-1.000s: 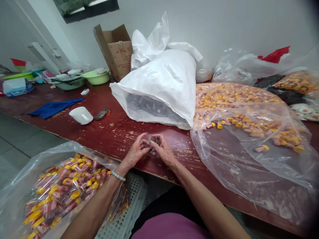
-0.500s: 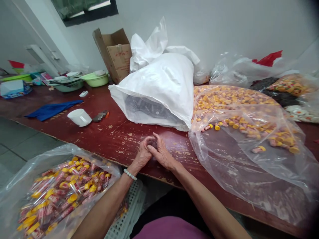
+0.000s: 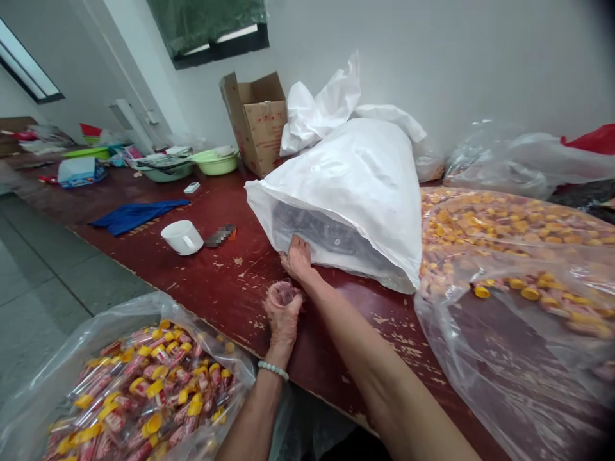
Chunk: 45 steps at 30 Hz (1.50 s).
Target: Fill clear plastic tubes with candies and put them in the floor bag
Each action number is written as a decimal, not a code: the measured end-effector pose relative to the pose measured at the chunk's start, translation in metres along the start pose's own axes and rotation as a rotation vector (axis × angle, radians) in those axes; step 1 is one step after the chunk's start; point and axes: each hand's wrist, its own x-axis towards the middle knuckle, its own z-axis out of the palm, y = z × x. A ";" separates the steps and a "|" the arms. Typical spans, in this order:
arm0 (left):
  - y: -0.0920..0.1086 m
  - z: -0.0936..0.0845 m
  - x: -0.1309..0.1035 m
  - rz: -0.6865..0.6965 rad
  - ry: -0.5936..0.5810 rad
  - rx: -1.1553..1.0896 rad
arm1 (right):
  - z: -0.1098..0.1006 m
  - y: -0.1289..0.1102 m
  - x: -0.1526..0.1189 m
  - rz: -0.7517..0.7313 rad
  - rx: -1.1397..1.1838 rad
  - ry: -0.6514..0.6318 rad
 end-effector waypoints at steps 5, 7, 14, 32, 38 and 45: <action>0.003 0.001 0.001 0.000 -0.020 0.002 | 0.014 0.004 0.020 0.051 -0.046 -0.036; 0.006 0.001 0.000 -0.009 -0.038 -0.005 | 0.011 0.010 0.019 0.056 -0.050 -0.059; 0.004 0.005 0.000 -0.053 -0.060 -0.045 | -0.034 0.046 -0.043 0.056 0.278 -0.182; 0.018 0.005 -0.036 -0.004 -0.830 -0.217 | -0.082 0.089 -0.162 -0.216 0.297 -0.158; 0.016 0.019 -0.053 0.028 -0.796 -0.116 | -0.104 0.100 -0.184 -0.193 0.038 -0.186; 0.004 0.041 -0.068 0.085 -0.781 0.026 | -0.123 0.114 -0.205 -0.165 0.007 -0.170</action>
